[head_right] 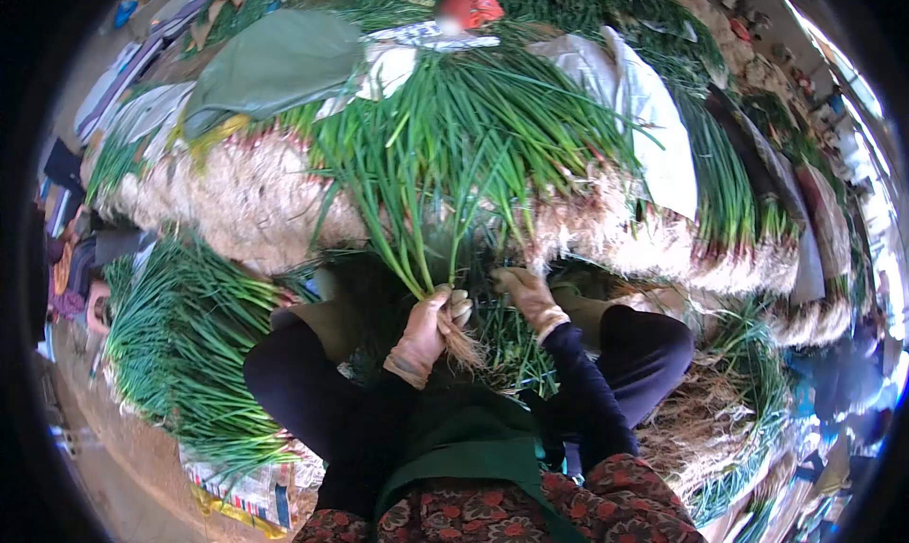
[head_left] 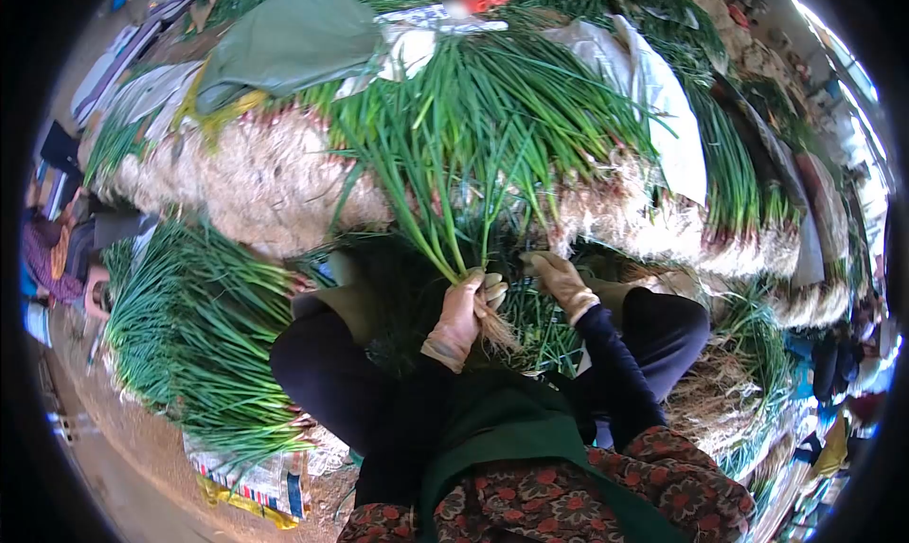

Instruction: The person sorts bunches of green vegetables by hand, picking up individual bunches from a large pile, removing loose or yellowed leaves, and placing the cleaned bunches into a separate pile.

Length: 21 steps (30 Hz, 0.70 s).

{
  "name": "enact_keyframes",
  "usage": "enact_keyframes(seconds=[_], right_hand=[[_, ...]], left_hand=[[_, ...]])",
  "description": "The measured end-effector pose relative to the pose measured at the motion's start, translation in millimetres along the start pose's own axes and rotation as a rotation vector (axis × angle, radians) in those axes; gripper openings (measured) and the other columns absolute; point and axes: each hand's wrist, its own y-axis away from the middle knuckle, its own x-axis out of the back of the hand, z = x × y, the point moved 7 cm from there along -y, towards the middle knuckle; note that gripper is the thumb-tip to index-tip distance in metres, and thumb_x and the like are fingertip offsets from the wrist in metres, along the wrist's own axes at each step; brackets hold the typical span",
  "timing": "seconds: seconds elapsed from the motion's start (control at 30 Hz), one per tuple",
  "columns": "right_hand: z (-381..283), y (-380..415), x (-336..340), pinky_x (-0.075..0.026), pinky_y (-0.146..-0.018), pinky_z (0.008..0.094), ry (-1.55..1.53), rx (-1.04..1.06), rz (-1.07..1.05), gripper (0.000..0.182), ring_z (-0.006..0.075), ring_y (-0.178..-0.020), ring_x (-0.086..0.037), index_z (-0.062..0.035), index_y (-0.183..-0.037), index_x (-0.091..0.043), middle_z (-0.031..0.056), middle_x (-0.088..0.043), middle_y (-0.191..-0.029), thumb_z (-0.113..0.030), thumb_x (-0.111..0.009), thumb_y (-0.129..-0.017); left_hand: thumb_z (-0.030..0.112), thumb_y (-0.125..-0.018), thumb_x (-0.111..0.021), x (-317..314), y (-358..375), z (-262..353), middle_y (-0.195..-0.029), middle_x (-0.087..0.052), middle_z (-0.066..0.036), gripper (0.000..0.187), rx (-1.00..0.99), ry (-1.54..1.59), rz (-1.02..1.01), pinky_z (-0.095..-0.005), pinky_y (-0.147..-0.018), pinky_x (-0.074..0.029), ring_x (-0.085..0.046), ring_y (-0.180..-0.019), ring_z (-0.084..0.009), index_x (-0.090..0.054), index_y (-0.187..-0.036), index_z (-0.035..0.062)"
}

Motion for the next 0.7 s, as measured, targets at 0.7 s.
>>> enact_keyframes(seconds=[0.7], right_hand=[[18.1,-27.6,-18.3,-0.042,-0.05,0.0269,-0.218,-0.166,-0.221,0.036,0.0098,-0.057,-0.053,-0.0072,-0.098,-0.064,0.0029,-0.064,-0.076,-0.04,-0.052,-0.092]], left_hand=[[0.014,-0.093,-0.052,-16.6,9.9,-17.3,-0.079,-0.059,-0.006,0.018,-0.096,-0.4,-0.007,-0.0267,-0.058,-0.049,-0.056,-0.064,-0.0126,-0.055,-0.106,0.0024]])
